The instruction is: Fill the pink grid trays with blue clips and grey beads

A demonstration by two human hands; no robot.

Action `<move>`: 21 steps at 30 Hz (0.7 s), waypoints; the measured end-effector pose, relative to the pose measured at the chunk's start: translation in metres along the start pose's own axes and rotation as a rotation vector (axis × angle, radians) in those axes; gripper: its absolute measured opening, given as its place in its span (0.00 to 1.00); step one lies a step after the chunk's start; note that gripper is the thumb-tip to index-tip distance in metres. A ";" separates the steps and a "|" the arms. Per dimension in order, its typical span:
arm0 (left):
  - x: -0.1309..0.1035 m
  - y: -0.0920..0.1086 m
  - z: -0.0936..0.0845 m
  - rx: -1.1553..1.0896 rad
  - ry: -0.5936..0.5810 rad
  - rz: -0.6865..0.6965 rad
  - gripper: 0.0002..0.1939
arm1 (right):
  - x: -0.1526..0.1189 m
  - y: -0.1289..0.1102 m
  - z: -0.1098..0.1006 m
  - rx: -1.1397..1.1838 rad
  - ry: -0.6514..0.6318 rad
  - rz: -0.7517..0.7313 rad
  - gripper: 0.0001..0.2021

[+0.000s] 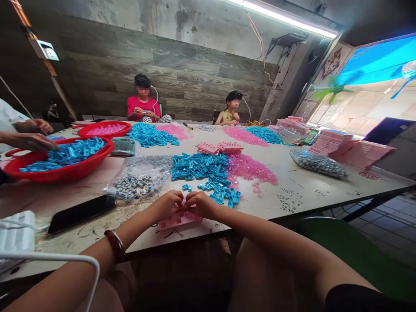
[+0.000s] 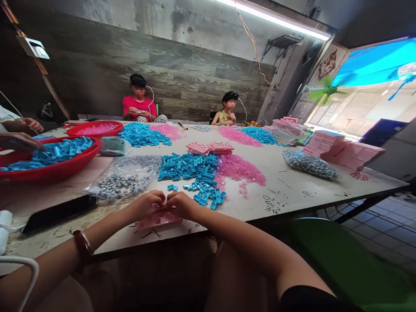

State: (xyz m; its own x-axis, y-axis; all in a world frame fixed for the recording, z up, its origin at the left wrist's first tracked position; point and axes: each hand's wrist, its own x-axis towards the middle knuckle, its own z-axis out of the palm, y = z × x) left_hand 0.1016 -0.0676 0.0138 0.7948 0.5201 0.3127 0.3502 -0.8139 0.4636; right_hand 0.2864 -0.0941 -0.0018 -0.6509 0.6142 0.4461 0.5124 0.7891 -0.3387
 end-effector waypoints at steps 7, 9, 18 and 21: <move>-0.004 0.004 0.000 0.069 0.000 -0.035 0.09 | 0.004 -0.006 -0.004 -0.031 -0.039 0.011 0.06; -0.004 0.003 0.000 0.107 0.000 -0.053 0.08 | 0.006 -0.010 -0.005 -0.040 -0.054 0.008 0.07; -0.002 -0.007 0.001 0.042 -0.027 -0.100 0.07 | 0.013 -0.023 -0.008 -0.095 -0.106 0.054 0.08; -0.005 0.000 -0.005 0.064 0.005 -0.105 0.06 | 0.013 -0.022 -0.015 -0.070 -0.122 0.063 0.07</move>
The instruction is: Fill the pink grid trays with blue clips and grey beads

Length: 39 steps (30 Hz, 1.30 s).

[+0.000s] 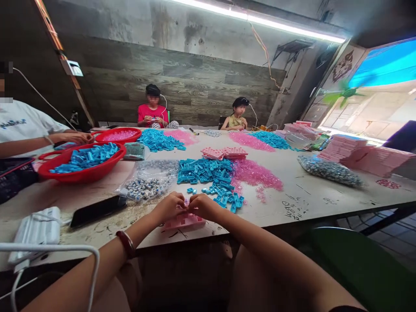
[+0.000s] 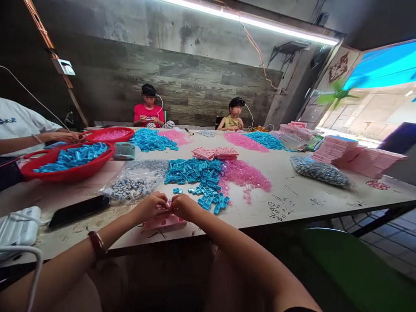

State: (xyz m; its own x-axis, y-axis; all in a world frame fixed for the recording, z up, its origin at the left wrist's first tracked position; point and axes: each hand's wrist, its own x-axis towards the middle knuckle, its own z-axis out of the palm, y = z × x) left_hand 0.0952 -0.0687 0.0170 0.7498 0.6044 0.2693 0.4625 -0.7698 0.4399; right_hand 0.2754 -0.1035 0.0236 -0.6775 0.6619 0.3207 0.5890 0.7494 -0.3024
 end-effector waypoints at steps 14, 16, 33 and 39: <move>-0.051 -0.105 -0.068 0.323 -0.062 -0.504 0.22 | -0.103 0.096 -0.073 -0.383 0.021 1.191 0.17; -0.048 -0.104 -0.069 0.300 -0.063 -0.483 0.21 | -0.112 0.106 -0.070 -0.379 0.019 1.186 0.20; -0.041 -0.102 -0.069 0.391 -0.004 -0.544 0.17 | -0.115 0.125 -0.060 -0.302 0.119 1.066 0.15; -0.045 -0.099 -0.071 0.379 0.064 -0.578 0.16 | -0.114 0.131 -0.058 -0.296 0.162 1.073 0.12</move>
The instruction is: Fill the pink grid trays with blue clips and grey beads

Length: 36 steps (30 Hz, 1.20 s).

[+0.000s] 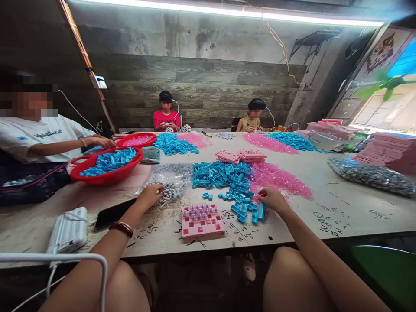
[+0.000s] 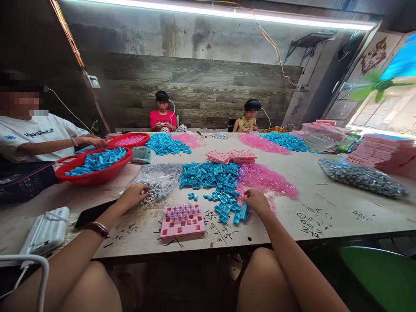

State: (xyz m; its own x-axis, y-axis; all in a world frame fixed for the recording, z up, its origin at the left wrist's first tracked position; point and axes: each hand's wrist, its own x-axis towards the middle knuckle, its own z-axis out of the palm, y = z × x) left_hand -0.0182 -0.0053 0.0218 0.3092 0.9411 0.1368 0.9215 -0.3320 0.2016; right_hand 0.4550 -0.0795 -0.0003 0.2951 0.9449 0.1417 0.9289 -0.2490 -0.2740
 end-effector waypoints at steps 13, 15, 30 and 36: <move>-0.001 0.002 0.003 0.008 0.029 -0.057 0.11 | 0.001 -0.007 -0.002 -0.072 0.047 0.057 0.13; -0.003 0.005 0.002 0.008 0.032 -0.057 0.11 | -0.001 -0.008 -0.007 -0.083 0.067 0.072 0.14; -0.027 0.106 0.003 -0.557 0.094 0.303 0.11 | -0.041 -0.089 -0.034 0.433 -0.082 -0.208 0.14; -0.045 0.153 0.022 -0.452 0.009 0.464 0.08 | -0.066 -0.131 -0.014 0.427 -0.208 -0.474 0.16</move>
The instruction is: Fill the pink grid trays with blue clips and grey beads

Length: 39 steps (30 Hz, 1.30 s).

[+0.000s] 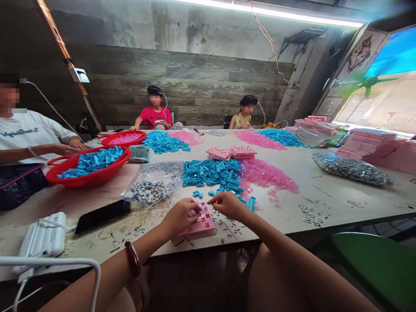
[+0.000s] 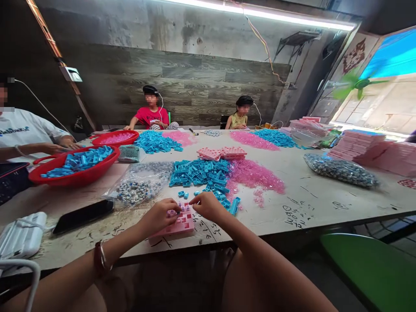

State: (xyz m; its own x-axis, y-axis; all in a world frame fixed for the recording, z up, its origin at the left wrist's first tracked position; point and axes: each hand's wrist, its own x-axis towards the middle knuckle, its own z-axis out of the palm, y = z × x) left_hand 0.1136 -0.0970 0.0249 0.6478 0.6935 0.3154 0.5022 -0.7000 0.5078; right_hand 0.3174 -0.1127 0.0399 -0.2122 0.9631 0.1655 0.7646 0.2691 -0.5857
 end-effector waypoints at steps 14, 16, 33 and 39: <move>-0.005 0.012 0.006 0.305 -0.017 0.082 0.04 | -0.007 -0.003 0.012 0.047 -0.114 -0.236 0.14; -0.005 0.013 0.005 0.348 -0.025 0.070 0.05 | -0.006 -0.002 0.013 0.041 -0.137 -0.269 0.14; 0.000 0.012 0.012 0.259 0.053 -0.205 0.03 | -0.002 0.000 0.019 0.066 -0.123 -0.240 0.10; 0.000 0.014 0.010 0.320 0.031 -0.163 0.04 | -0.002 -0.001 0.018 0.029 -0.081 -0.259 0.10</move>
State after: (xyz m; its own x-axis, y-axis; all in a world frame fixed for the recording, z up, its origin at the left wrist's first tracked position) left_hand 0.1263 -0.1089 0.0245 0.5289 0.8020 0.2776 0.7548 -0.5941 0.2780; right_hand 0.3061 -0.1148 0.0254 -0.4469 0.8591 0.2493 0.6612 0.5050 -0.5548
